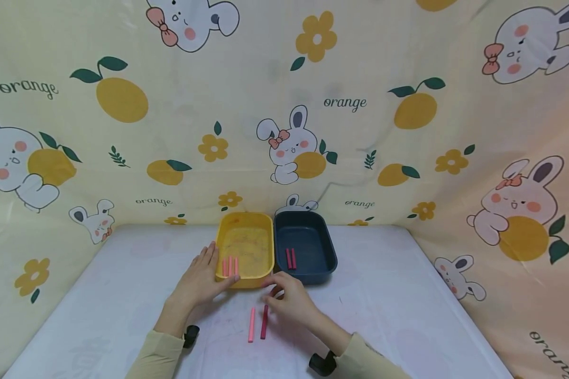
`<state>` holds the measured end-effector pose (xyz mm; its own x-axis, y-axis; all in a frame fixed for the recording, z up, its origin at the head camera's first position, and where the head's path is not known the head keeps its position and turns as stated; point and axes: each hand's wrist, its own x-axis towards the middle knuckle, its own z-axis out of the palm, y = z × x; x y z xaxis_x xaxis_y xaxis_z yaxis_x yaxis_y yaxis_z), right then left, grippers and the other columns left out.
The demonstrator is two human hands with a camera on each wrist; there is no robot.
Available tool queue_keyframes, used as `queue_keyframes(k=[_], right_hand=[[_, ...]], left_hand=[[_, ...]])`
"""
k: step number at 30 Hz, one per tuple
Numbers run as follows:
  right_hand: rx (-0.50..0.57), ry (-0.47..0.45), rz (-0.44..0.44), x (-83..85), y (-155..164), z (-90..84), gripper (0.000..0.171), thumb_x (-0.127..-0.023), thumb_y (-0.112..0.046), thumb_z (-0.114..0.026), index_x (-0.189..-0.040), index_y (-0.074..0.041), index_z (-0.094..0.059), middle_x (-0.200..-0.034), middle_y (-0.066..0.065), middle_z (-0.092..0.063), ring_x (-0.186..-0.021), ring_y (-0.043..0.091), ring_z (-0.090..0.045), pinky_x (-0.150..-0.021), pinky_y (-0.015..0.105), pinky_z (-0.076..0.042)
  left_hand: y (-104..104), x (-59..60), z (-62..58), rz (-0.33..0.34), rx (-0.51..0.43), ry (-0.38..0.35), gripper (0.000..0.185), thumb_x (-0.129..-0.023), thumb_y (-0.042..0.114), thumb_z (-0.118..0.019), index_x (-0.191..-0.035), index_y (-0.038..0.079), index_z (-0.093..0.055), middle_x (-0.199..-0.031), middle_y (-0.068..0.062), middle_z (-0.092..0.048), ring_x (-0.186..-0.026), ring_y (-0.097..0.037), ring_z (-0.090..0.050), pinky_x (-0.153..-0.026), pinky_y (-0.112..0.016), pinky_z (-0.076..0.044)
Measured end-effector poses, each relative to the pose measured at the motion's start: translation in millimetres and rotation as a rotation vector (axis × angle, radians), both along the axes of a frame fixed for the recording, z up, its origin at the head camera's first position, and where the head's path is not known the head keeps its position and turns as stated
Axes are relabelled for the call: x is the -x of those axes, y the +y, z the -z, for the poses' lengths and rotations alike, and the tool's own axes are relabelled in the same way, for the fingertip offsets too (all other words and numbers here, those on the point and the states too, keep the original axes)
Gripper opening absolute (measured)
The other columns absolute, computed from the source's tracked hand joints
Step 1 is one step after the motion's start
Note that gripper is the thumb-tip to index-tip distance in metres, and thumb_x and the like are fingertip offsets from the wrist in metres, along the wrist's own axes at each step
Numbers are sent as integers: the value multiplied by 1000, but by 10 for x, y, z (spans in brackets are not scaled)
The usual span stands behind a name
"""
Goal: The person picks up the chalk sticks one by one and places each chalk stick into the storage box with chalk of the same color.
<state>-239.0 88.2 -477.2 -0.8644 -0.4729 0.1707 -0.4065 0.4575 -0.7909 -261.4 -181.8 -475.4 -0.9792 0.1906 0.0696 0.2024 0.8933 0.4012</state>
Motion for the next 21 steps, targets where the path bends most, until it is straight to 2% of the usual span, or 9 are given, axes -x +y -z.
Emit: queue_keyframes(k=[8, 17, 21], right_hand=[[-136, -107, -65, -66, 15, 65, 32, -91, -16, -81, -120, -10, -71, -108, 3, -63, -84, 7, -62, -72, 19, -56], [-259, -52, -126, -149, 20, 132, 33, -86, -18, -85, -115, -12, -71, -106, -5, -57, -83, 5, -57, -72, 18, -50], [-289, -62, -126, -159, 14, 109, 35, -85, -20, -86, -116, -12, -71, -105, -6, -56, -83, 3, -55, -73, 19, -50]], left_hand=[[7, 1, -6, -10, -3, -19, 109, -97, 67, -58, -160, -12, -18, -171, -27, -9, -157, -47, -12, -127, -58, -15], [4, 6, -2, -4, -8, -11, 109, -97, 67, -58, -160, -12, -16, -171, -26, -9, -157, -46, -13, -128, -57, -15], [-1, 20, 11, -3, -9, -13, 109, -97, 66, -59, -160, -12, -16, -171, -27, -9, -157, -46, -13, -128, -57, -15]])
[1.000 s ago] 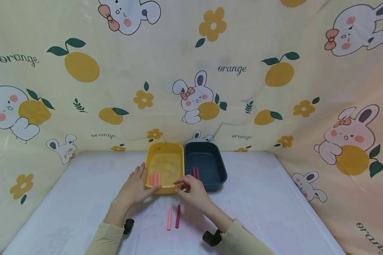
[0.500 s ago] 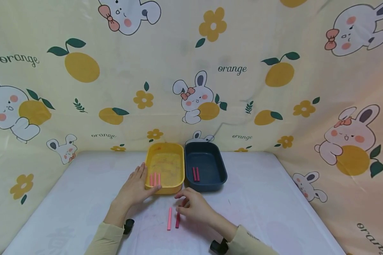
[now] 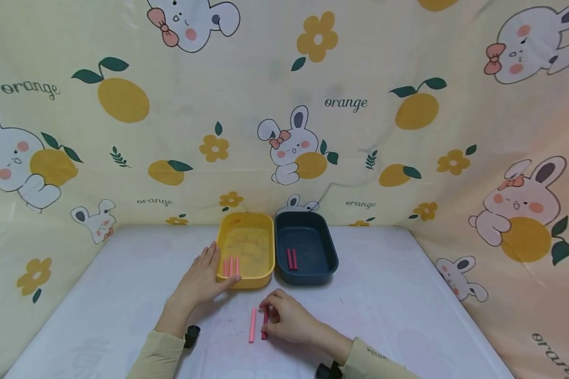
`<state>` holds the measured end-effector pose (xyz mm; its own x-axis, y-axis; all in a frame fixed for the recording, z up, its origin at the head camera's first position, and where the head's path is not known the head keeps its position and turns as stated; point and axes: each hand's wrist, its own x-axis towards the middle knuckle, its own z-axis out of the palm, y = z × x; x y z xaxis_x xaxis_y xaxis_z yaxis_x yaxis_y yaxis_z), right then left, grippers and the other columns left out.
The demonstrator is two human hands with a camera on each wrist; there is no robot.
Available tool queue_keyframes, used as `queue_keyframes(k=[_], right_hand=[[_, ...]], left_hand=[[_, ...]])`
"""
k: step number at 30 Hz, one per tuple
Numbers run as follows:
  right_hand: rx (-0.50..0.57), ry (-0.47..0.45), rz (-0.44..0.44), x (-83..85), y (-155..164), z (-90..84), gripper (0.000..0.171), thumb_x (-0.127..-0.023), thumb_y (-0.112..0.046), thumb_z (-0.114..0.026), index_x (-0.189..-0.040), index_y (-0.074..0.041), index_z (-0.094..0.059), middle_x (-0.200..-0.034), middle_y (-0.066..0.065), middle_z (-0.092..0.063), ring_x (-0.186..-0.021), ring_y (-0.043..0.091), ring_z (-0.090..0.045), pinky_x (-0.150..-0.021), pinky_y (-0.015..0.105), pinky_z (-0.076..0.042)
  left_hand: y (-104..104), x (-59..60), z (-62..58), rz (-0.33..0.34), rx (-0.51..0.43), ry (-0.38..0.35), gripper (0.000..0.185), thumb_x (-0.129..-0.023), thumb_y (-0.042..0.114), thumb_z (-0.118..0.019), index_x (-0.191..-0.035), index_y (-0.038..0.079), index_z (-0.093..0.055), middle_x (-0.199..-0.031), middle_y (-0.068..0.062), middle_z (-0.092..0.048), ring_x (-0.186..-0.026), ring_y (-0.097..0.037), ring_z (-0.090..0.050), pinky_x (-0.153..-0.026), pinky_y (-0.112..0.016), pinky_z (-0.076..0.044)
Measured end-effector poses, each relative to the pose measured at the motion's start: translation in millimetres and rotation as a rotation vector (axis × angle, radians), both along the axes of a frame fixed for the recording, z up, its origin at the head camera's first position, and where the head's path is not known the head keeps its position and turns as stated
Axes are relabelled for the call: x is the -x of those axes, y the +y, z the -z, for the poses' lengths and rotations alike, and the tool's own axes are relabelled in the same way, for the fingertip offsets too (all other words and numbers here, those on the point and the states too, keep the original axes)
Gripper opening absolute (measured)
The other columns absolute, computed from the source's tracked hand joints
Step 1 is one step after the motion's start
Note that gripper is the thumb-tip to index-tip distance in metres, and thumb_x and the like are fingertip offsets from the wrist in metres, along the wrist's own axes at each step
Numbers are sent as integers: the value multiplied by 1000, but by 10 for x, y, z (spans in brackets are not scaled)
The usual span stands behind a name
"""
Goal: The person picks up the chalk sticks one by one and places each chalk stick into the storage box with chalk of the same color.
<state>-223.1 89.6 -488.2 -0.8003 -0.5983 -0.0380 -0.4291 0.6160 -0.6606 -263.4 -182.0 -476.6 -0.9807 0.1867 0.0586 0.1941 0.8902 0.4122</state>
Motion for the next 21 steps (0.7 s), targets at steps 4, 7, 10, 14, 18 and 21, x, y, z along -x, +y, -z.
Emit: queue_keyframes(k=[4, 7, 10, 14, 18, 21], right_hand=[[-24, -19, 13, 2, 0, -11, 36, -85, -21, -87, -116, -12, -71, -103, -6, -56, -83, 3, -54, -73, 20, -50], [-27, -21, 19, 1, 1, -8, 37, -85, -22, -87, -116, -12, -71, -103, -6, -57, -83, 3, -54, -73, 20, -50], [-15, -18, 23, -1, -4, -7, 37, -84, -21, -88, -116, -12, -72, -102, -6, -57, -83, 3, -55, -73, 20, -50], [4, -18, 37, -2, -12, 0, 39, -84, -21, -88, -118, -13, -72, -104, -7, -57, -83, 3, -56, -73, 19, -51], [40, -20, 44, -6, -17, 18, 40, -84, -20, -89, -119, -15, -71, -105, -8, -57, -84, 3, -57, -75, 19, -53], [85, -22, 38, -12, -23, 33, 40, -83, -16, -89, -119, -15, -71, -107, -7, -57, -84, 4, -58, -75, 18, -54]], left_hand=[[-5, 5, 15, 5, 3, -7, 109, -97, 67, -58, -160, -11, -16, -171, -26, -8, -157, -46, -13, -128, -57, -16], [-7, 3, 19, 8, 0, -7, 109, -96, 67, -58, -160, -11, -16, -171, -26, -8, -157, -46, -13, -127, -58, -16], [-8, 5, 16, 7, -1, 1, 109, -96, 67, -58, -160, -12, -17, -171, -26, -9, -157, -47, -14, -127, -59, -16], [-13, 6, 10, 8, 6, 6, 109, -97, 67, -58, -160, -12, -17, -171, -26, -9, -157, -46, -14, -127, -58, -16], [-18, 5, 9, 10, 7, 13, 109, -96, 68, -57, -160, -12, -17, -171, -27, -9, -157, -46, -14, -128, -57, -16], [-24, 3, 13, 10, 3, 17, 110, -96, 69, -57, -160, -12, -18, -171, -27, -10, -157, -47, -15, -127, -58, -17]])
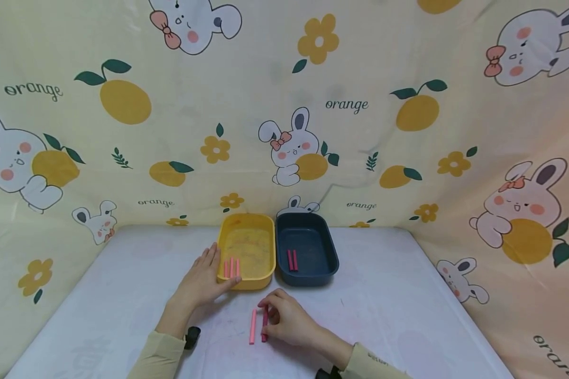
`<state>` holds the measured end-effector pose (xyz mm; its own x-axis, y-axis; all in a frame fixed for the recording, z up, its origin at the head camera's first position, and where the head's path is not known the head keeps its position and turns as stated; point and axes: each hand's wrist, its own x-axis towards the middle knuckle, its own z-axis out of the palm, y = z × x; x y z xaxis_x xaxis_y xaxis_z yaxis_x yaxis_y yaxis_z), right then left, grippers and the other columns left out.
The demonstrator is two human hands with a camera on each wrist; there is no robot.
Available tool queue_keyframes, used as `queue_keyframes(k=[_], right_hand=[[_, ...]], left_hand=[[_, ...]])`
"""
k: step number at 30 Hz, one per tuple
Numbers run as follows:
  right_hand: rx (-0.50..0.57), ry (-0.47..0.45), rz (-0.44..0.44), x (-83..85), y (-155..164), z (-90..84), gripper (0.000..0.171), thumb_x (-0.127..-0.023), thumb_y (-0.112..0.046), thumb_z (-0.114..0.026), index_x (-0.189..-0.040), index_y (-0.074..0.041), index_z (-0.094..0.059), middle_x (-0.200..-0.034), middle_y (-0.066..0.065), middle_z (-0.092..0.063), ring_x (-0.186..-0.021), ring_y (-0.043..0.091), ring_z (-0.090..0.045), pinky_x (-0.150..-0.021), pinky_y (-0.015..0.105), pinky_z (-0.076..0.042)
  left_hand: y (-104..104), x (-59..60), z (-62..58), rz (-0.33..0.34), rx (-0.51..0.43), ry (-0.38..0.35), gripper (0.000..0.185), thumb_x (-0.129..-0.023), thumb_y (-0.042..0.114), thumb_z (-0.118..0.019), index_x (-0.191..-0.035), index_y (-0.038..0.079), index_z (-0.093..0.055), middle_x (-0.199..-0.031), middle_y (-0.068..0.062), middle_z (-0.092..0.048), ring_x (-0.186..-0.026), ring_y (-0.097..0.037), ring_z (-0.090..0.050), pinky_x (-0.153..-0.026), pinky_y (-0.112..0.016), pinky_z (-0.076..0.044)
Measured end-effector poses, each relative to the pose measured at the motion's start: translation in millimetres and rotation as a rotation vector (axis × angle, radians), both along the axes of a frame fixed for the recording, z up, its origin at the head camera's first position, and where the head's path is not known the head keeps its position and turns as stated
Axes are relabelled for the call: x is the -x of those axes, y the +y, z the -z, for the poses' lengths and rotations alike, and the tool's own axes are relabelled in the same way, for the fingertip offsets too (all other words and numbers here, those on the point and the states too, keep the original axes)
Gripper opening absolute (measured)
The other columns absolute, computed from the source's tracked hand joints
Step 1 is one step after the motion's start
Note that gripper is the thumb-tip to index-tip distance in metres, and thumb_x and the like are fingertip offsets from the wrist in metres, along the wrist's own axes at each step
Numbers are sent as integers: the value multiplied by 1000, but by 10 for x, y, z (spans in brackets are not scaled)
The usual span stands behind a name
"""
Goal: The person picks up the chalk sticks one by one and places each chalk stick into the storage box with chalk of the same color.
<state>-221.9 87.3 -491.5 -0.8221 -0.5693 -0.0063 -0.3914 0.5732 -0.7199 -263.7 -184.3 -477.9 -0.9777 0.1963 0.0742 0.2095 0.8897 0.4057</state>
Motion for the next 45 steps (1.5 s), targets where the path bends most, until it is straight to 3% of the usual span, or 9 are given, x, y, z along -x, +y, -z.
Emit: queue_keyframes(k=[14, 22, 34, 45], right_hand=[[174, -21, -6, -86, -78, 14, 42, -84, 4, -82, -122, -8, -68, -114, -3, -55, -91, 6, -66, -78, 17, -58], [198, -45, 10, -105, -96, 20, 43, -81, 6, -83, -119, -8, -68, -110, -4, -57, -89, 5, -65, -76, 18, -58], [256, -55, 22, -124, -93, 36, 39, -82, 6, -81, -114, -13, -69, -109, -6, -59, -92, 4, -65, -80, 19, -58], [373, -45, 59, -119, -81, -13, 33, -86, 6, -79, -115, -2, -67, -111, 7, -67, -93, 16, -68, -83, 23, -60]], left_hand=[[3, -16, 1, -1, -13, 3, 112, -95, 70, -57, -160, -13, -17, -170, -28, -11, -156, -48, -15, -127, -59, -18], [-4, -11, 9, 5, -5, 10, 114, -95, 74, -54, -159, -13, -18, -170, -28, -11, -156, -48, -15, -127, -58, -17], [11, -15, 1, -1, -13, 14, 109, -96, 67, -58, -159, -13, -18, -170, -29, -12, -156, -48, -16, -127, -58, -17], [18, -22, -14, -6, -16, 11, 110, -96, 67, -59, -159, -13, -19, -170, -28, -13, -156, -48, -16, -127, -58, -17]])
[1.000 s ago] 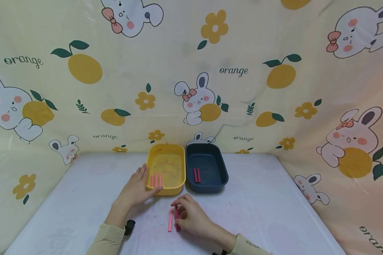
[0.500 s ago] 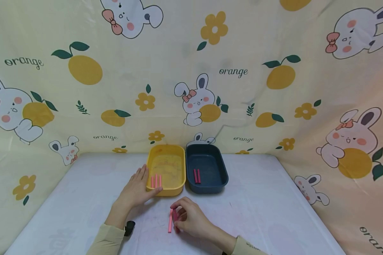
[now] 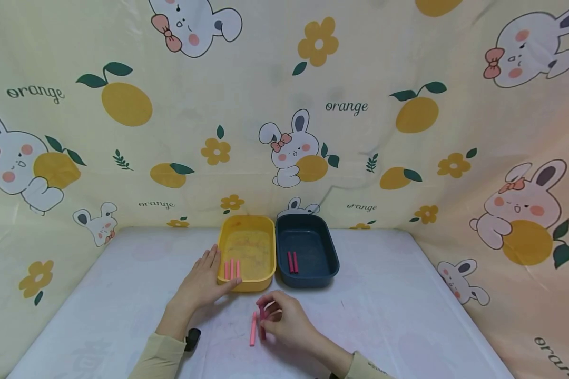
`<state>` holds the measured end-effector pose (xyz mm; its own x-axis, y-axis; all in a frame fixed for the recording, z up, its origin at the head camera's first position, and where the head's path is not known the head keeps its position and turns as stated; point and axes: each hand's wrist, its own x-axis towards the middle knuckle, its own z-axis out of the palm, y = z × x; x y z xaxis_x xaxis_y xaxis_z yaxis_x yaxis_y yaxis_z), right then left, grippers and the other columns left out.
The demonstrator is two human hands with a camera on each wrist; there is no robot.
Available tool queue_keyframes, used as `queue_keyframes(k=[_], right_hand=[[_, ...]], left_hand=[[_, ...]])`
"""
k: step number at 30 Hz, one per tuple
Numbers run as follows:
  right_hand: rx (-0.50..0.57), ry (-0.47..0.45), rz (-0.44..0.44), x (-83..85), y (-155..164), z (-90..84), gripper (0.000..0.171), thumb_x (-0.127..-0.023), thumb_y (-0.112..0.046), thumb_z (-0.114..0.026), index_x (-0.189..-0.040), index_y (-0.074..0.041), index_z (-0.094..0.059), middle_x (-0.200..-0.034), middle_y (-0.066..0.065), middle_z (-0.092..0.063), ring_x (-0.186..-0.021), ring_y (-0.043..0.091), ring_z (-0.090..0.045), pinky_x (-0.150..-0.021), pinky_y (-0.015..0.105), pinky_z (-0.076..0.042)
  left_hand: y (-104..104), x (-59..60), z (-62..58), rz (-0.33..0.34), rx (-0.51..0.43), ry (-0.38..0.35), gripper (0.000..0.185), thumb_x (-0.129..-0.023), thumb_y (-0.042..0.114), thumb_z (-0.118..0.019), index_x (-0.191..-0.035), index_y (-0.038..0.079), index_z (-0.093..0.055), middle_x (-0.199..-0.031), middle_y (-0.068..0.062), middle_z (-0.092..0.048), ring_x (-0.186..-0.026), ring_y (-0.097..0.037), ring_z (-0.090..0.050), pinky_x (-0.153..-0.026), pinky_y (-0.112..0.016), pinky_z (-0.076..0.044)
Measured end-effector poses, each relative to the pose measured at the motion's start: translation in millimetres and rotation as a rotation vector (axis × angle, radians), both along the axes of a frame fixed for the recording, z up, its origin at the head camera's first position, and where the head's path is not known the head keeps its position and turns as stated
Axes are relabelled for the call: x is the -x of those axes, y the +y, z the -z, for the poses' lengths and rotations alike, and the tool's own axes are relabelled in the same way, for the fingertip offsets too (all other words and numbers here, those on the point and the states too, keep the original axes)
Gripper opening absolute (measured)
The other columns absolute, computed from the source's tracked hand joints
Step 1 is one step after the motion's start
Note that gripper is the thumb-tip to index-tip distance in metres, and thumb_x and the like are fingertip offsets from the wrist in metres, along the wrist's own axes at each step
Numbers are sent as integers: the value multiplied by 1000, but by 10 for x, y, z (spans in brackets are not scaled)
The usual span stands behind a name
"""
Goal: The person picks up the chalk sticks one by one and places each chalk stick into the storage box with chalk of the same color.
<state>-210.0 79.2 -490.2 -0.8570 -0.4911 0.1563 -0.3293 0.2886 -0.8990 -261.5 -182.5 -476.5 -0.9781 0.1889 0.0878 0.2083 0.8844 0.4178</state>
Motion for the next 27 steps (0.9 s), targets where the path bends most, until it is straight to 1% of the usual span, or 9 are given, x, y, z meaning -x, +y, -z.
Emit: queue_keyframes(k=[2, 5, 10, 15, 22, 27], right_hand=[[28, 2, 13, 2, -3, -6, 31, -86, 6, -78, -115, -2, -68, -110, 8, -69, -92, 18, -68, -81, 22, -60], [66, -7, 40, 12, -9, -29, 31, -87, 7, -76, -115, -4, -68, -109, 8, -70, -92, 19, -68, -80, 21, -59], [117, -4, 90, 44, -8, -65, 30, -89, 7, -74, -116, -4, -68, -111, 10, -72, -96, 21, -70, -82, 24, -60], [118, 10, 149, 78, 4, -102, 26, -93, 2, -72, -117, -5, -69, -114, 14, -72, -101, 23, -69, -83, 23, -59], [109, 67, 230, 138, 29, -139, 25, -96, -5, -72, -120, -12, -72, -112, 6, -73, -100, 19, -69, -86, 21, -57], [138, 55, 261, 183, 56, -209, 26, -98, -7, -72, -123, -14, -73, -116, 7, -73, -101, 19, -68, -89, 18, -56]], left_hand=[[-2, 1, 4, 1, 1, -1, 110, -96, 68, -58, -159, -13, -19, -170, -29, -13, -156, -48, -16, -127, -58, -17], [-6, 5, 13, 4, 3, 0, 110, -96, 68, -58, -159, -13, -19, -170, -28, -13, -156, -48, -16, -127, -59, -18], [-15, 11, 25, 12, 4, 10, 110, -96, 68, -58, -159, -14, -20, -170, -29, -13, -156, -48, -16, -127, -59, -18], [-25, 14, 26, 16, 9, 20, 113, -95, 71, -56, -158, -14, -20, -170, -29, -13, -156, -48, -17, -127, -59, -18], [-22, 15, 25, 9, 3, 5, 112, -95, 70, -57, -159, -14, -18, -170, -29, -12, -156, -48, -16, -127, -59, -18], [-17, 7, 9, 9, 1, -7, 110, -96, 68, -58, -159, -13, -18, -170, -28, -11, -156, -48, -15, -127, -59, -17]])
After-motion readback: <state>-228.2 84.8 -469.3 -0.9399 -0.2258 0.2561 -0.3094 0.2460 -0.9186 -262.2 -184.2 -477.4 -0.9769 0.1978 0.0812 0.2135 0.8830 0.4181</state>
